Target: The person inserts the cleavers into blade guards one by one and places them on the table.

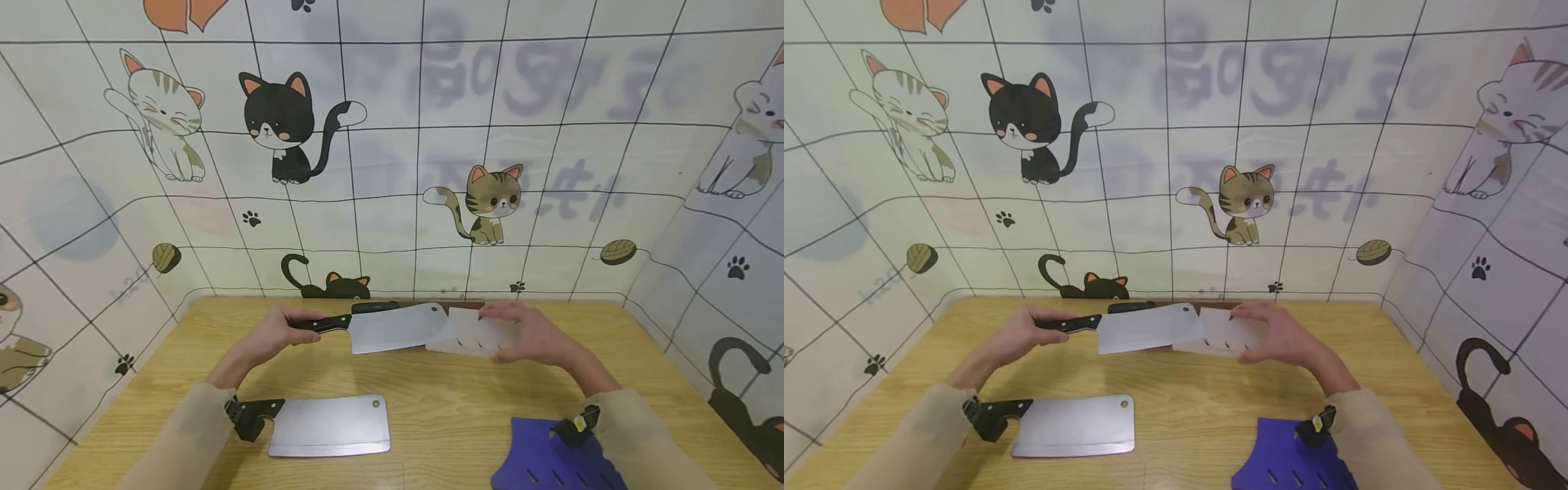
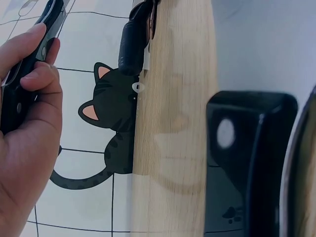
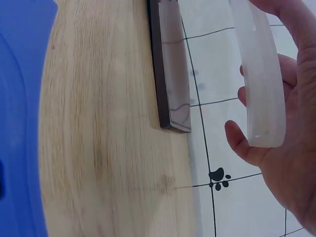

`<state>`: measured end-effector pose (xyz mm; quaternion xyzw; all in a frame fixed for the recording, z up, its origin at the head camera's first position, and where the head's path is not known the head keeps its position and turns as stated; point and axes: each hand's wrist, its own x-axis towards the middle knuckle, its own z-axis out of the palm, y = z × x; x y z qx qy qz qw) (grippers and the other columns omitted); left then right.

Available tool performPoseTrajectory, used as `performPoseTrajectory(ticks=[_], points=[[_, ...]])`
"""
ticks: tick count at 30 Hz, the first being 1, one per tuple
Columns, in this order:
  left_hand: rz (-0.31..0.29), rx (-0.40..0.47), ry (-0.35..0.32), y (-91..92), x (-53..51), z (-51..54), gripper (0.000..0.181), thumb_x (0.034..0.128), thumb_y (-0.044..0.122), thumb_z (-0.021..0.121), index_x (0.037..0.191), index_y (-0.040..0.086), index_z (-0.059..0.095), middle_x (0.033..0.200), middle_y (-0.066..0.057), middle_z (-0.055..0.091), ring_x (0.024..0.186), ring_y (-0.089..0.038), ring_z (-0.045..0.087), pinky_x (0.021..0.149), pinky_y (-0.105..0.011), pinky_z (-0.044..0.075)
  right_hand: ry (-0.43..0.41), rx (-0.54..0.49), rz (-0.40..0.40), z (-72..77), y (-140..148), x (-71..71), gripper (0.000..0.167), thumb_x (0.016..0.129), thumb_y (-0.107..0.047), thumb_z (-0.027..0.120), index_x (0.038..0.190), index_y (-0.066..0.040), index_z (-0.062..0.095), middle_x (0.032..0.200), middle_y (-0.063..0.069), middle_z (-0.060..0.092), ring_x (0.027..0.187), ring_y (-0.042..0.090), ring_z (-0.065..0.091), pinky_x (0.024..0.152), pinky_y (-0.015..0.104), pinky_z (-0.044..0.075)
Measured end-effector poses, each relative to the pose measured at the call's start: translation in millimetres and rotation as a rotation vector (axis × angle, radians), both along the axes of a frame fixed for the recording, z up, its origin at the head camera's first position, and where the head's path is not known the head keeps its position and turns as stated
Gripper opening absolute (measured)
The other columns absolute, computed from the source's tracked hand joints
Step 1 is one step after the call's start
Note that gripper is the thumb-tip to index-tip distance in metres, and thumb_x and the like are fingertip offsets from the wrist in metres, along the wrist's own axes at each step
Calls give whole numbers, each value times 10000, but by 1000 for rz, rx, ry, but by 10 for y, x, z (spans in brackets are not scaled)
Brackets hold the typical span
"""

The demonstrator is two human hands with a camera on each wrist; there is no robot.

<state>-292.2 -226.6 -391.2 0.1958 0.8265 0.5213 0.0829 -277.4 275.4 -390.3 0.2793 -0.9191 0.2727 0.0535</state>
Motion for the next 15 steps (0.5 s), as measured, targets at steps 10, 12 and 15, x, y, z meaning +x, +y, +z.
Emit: performPoseTrajectory(ticks=[10, 12, 15], points=[[-89, -36, -10, -28, -87, -9, 405, 868, 96, 803, 1255, 6, 727, 1161, -140, 723, 920, -200, 566, 808, -304, 468, -60, -45, 47, -10, 17, 49, 786, 672, -302, 936, 1386, -120, 663, 1433, 71, 595, 1302, 353, 475, 981, 555, 416], [-100, -64, -3, -35, -91, -2, 395, 864, 97, 807, 1245, 18, 737, 1191, -124, 722, 957, -189, 581, 841, -310, 472, -87, -51, 62, -10, 17, 75, 784, 672, -300, 931, 1386, -123, 663, 1429, 58, 594, 1301, 349, 473, 967, 532, 423], [-123, -77, -2, -33, -105, 17, 387, 868, 83, 803, 1244, 18, 737, 1216, -132, 716, 968, -171, 583, 850, -309, 474, -97, -51, 79, 2, 23, 114, 792, 669, -312, 926, 1388, -113, 660, 1425, 60, 597, 1299, 360, 473, 953, 535, 430]])
